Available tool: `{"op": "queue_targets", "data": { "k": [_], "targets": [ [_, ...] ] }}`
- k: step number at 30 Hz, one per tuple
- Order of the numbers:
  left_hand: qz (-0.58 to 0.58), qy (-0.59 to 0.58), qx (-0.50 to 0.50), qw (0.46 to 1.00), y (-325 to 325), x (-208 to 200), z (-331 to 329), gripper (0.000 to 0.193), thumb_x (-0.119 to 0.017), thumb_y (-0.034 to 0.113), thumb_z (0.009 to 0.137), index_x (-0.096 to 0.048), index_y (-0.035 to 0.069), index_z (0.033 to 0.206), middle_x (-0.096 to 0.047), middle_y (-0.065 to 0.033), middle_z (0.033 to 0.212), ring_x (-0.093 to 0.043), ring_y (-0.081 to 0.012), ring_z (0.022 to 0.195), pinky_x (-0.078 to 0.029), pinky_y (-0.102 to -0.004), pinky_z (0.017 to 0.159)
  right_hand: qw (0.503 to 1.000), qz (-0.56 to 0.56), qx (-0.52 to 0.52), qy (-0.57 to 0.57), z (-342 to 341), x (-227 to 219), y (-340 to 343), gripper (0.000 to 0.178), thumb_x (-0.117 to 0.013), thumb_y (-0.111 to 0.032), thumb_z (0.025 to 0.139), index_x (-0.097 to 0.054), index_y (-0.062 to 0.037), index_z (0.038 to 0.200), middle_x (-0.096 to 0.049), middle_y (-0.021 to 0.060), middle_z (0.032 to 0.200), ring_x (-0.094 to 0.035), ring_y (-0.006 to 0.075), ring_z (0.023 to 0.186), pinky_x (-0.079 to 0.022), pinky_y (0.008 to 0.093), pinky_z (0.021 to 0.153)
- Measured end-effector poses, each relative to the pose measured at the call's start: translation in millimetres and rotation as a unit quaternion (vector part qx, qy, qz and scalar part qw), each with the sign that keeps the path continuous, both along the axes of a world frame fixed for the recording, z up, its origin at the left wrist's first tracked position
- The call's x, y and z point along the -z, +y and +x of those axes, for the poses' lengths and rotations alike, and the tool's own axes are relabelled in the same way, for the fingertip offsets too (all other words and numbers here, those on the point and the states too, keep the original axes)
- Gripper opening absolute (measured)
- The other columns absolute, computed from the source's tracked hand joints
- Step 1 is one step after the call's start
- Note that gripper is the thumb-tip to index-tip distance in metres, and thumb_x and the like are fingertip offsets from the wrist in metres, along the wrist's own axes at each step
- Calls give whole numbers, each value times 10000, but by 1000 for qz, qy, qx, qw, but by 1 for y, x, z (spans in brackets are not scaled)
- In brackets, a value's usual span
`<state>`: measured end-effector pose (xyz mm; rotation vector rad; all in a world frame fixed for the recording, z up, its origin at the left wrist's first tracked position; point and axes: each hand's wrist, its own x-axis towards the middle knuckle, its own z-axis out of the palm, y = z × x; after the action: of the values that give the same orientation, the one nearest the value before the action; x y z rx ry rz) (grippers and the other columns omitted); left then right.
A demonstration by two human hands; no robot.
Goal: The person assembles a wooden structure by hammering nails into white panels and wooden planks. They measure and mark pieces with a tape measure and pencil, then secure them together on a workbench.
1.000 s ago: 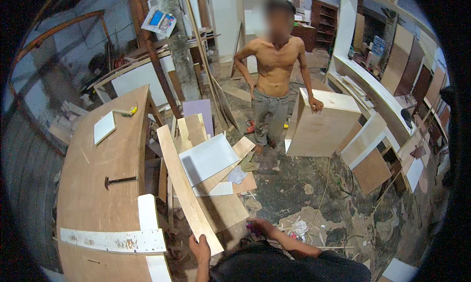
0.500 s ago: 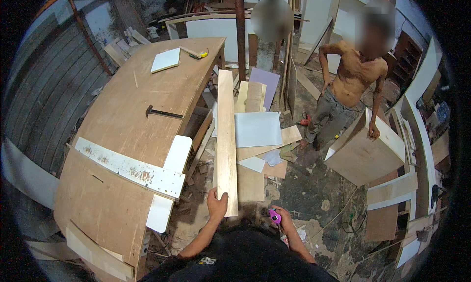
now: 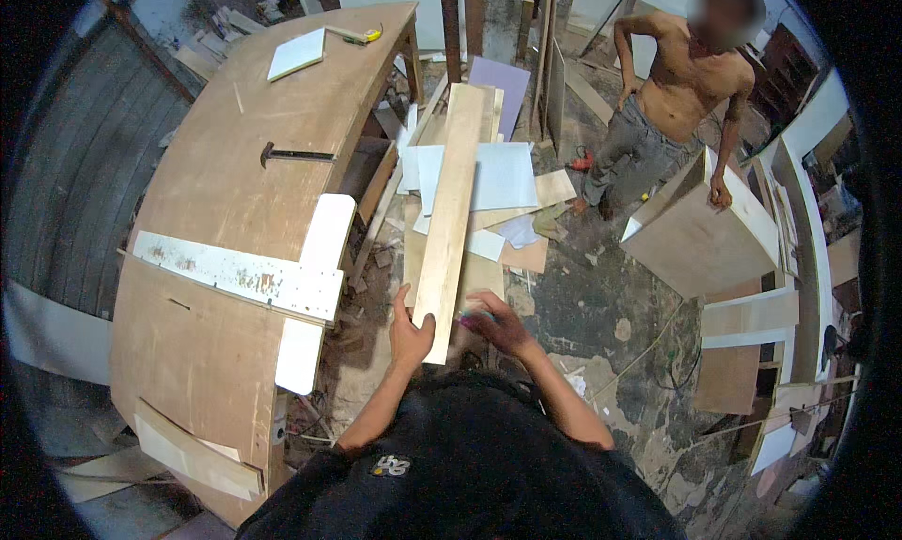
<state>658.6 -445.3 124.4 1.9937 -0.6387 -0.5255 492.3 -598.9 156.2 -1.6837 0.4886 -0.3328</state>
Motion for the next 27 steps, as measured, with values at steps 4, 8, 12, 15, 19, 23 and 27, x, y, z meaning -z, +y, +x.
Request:
{"op": "queue_targets", "data": {
  "k": [4,8,12,15,19,23,27],
  "targets": [
    [28,3,26,999,2,-28,-10,849,-733,89,854,-289,147,1576,-670,-262,1208,-692,-397,979,-537,-468,821,992,-29,-56,114,79,-38,-13,496,-676,-363,965,-545,-3,1280,-649,261,1230,-677,380,1112,-518,438,960],
    [-68,-119,21,990,-2,-41,-4,688,-695,63,874,-434,120,1509,-624,-264,1345,-636,-436,1194,-521,-455,980,981,-126,-93,115,109,-58,-16,522,-616,-393,980,-494,31,1261,-669,333,1136,-671,469,1085,-524,476,936],
    [-73,-145,-23,986,-2,-43,13,580,-689,79,884,-533,52,1442,-630,-255,1343,-613,-438,1239,-492,-460,1045,979,-150,-108,83,123,-65,-14,529,-652,-392,960,-499,38,1227,-668,319,1112,-675,455,1041,-530,482,900],
    [-68,-173,-48,981,3,-47,23,584,-687,101,887,-536,6,1443,-654,-267,1289,-638,-428,1199,-508,-471,1005,984,-145,-95,52,135,-67,-11,506,-692,-380,935,-537,42,1167,-671,298,1082,-679,423,993,-536,467,867],
    [-71,-153,-82,982,8,-55,25,565,-701,103,882,-578,-8,1422,-681,-280,1220,-684,-390,1129,-531,-429,970,980,-172,-97,31,137,-68,-14,424,-705,-349,914,-611,24,1093,-677,260,1082,-664,416,1009,-530,463,882],
    [-127,-123,-134,975,5,-65,30,565,-700,85,911,-553,-37,1443,-710,-245,1212,-701,-276,1090,-530,-366,960,970,-211,-118,22,115,-71,-39,397,-696,-341,916,-680,-35,1170,-673,231,1081,-655,407,1026,-526,463,910],
    [-192,-38,-148,969,11,-80,42,558,-653,30,951,-493,-83,1474,-694,-204,1260,-651,-173,1082,-513,-311,945,962,-227,-146,40,93,-73,-75,405,-663,-332,937,-705,-116,1277,-650,209,1013,-642,383,992,-515,453,902]
  ]
}}
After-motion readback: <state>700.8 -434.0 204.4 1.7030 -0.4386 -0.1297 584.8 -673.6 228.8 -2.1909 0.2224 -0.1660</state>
